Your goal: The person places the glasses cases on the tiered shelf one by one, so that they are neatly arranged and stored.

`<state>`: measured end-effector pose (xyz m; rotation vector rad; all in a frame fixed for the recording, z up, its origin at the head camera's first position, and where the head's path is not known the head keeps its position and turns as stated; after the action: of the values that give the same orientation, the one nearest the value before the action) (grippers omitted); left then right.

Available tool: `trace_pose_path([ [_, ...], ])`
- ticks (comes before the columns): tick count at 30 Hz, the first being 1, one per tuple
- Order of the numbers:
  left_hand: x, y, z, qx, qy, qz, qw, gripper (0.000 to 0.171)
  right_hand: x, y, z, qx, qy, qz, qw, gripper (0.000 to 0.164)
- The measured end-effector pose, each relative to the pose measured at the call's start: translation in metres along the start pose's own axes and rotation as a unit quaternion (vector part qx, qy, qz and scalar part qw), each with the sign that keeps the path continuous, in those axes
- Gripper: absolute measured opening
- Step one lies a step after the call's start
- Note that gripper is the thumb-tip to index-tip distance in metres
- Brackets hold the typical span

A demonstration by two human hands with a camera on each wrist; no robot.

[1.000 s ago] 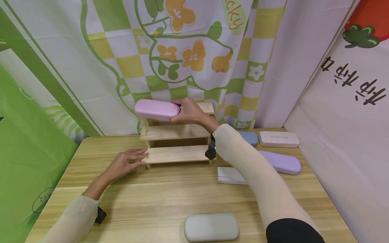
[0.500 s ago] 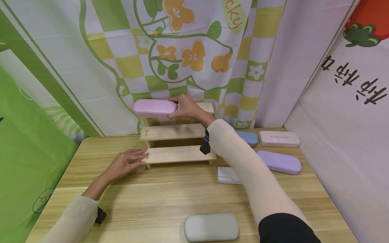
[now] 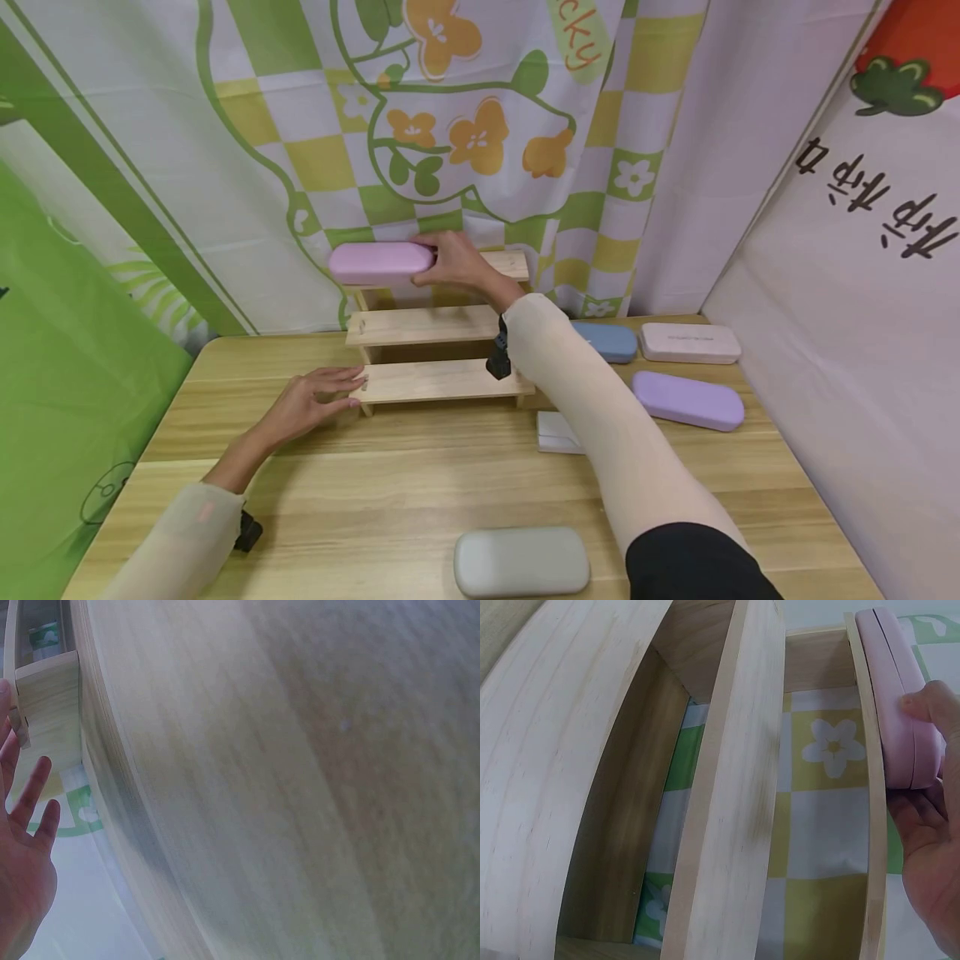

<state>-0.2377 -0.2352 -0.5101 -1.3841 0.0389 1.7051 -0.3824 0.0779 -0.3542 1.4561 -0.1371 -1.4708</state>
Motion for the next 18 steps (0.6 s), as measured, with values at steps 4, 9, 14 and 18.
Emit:
trace_pose_path([
  [4,0.0001,0.0009,-0.0003,0.002,-0.001,0.001,1.0000,0.040,0.0007,0.0012,0.0015,0.008,-0.004,0.011,1.000,0.065],
  [9,-0.0001,0.0018,0.0001,0.008,-0.006,0.003,1.0000,0.041,0.0005,0.0012,0.0038,0.002,-0.007,0.002,1.000,0.063],
  [14,0.0004,0.0020,0.0005,0.014,-0.007,0.006,0.9999,0.041,0.0015,0.0013,0.0044,0.002,-0.016,0.000,1.000,0.063],
  [18,0.0006,0.0018,-0.0005,0.011,-0.007,0.004,0.9999,0.041,0.0041,0.0021,0.0057,-0.004,-0.020,0.002,1.000,0.062],
])
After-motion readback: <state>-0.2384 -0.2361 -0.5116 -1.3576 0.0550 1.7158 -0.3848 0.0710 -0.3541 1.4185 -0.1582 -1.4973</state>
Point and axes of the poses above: each hand's wrist, its own z-axis towards the middle knuckle, its own x-axis out of the palm, y = z × x, the point moved 1 cm from there along z, towards the middle knuckle, and after that the axes turned 6 degrees about z, right-handed, at the moved point
